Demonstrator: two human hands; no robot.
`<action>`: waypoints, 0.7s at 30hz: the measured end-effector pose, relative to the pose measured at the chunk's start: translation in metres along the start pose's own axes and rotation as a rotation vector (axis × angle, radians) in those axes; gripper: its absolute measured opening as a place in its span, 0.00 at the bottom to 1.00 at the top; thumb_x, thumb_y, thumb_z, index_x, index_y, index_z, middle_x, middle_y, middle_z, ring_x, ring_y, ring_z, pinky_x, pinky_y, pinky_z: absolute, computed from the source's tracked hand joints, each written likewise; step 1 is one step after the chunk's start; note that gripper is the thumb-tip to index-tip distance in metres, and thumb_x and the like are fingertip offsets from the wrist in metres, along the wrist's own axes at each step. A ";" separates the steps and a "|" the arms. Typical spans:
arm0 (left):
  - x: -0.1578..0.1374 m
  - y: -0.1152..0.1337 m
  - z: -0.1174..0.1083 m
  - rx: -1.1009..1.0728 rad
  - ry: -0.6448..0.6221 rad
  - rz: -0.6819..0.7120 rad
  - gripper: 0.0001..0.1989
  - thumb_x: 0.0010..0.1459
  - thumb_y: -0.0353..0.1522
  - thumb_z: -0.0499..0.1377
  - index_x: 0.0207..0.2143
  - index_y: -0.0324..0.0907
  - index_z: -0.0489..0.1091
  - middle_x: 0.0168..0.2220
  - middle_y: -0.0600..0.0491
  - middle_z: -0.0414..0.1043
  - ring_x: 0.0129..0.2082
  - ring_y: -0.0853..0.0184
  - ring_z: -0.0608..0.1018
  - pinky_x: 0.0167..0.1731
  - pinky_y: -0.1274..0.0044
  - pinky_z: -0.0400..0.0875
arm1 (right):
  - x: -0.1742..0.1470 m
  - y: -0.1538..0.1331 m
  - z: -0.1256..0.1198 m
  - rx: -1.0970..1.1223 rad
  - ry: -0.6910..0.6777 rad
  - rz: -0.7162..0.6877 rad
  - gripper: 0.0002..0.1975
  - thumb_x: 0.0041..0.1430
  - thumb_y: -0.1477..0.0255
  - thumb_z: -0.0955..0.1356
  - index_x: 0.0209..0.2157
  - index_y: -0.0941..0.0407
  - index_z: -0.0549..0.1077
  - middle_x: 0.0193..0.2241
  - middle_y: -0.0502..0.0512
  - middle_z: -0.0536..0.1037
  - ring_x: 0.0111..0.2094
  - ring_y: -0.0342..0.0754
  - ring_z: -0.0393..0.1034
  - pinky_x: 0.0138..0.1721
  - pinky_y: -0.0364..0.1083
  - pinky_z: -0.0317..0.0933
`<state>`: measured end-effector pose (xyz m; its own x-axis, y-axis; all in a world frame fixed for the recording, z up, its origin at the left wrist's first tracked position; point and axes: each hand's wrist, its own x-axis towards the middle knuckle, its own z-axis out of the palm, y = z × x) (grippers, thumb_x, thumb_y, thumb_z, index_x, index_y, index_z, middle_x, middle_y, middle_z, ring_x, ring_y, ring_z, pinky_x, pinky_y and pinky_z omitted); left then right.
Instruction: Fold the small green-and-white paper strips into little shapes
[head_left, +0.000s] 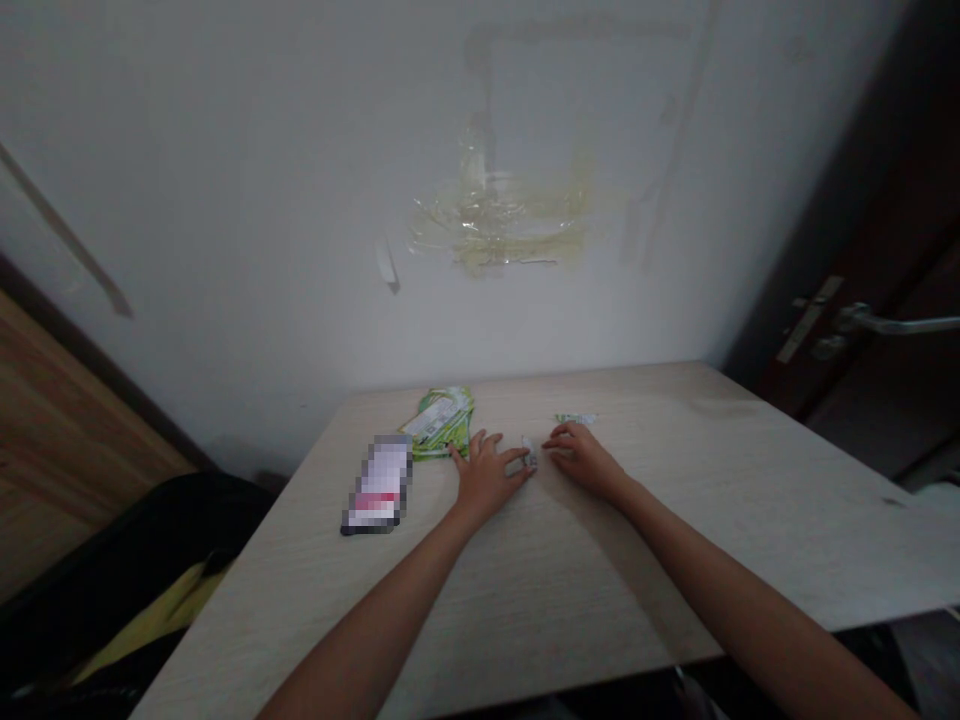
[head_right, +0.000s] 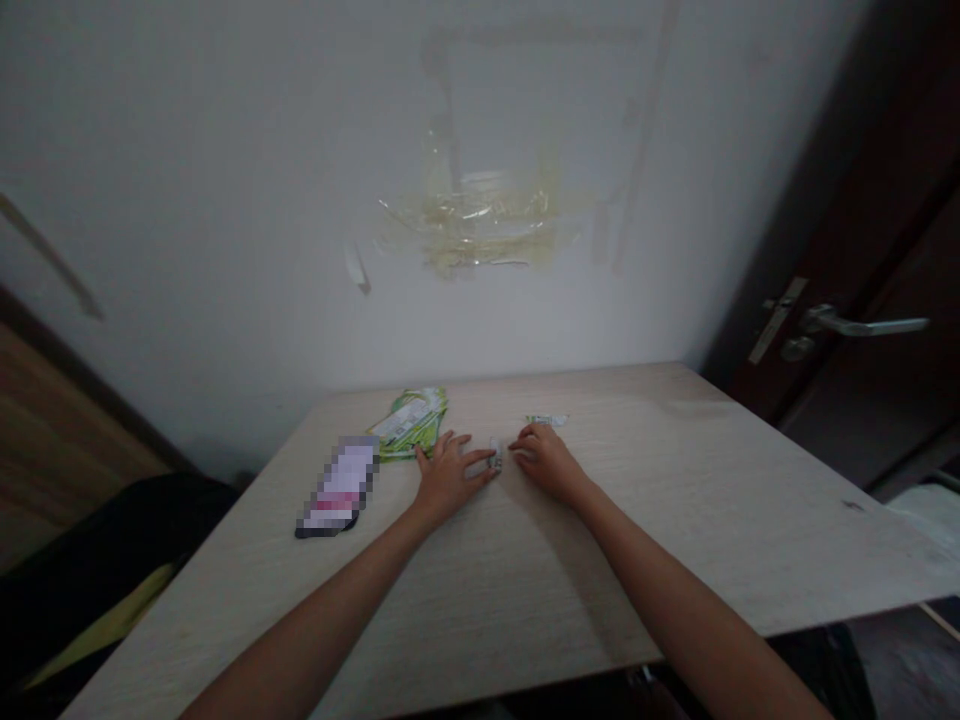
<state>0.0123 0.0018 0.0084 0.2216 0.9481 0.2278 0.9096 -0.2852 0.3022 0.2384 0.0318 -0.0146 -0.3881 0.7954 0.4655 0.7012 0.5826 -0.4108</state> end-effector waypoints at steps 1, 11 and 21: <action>0.000 0.000 0.000 0.007 -0.004 0.007 0.18 0.58 0.51 0.58 0.51 0.66 0.73 0.62 0.52 0.63 0.66 0.48 0.54 0.60 0.40 0.32 | 0.000 0.002 -0.001 -0.041 0.038 0.033 0.13 0.60 0.74 0.66 0.46 0.55 0.78 0.47 0.61 0.73 0.51 0.54 0.66 0.56 0.55 0.61; -0.003 -0.001 0.004 0.031 0.022 0.048 0.22 0.62 0.46 0.55 0.59 0.62 0.65 0.63 0.51 0.63 0.67 0.50 0.55 0.61 0.42 0.32 | -0.006 0.014 0.000 -0.309 0.125 0.277 0.23 0.61 0.71 0.65 0.58 0.59 0.69 0.59 0.66 0.67 0.60 0.63 0.56 0.59 0.61 0.56; -0.003 -0.006 0.005 0.021 0.040 0.010 0.15 0.63 0.40 0.55 0.51 0.56 0.73 0.61 0.51 0.66 0.66 0.52 0.56 0.62 0.42 0.33 | -0.002 -0.006 -0.002 -0.123 0.048 0.146 0.20 0.60 0.74 0.64 0.54 0.57 0.72 0.53 0.61 0.74 0.55 0.55 0.64 0.58 0.54 0.59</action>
<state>0.0084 0.0016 0.0014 0.2170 0.9386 0.2681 0.9145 -0.2915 0.2804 0.2365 0.0265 -0.0111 -0.2499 0.8595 0.4458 0.8168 0.4344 -0.3796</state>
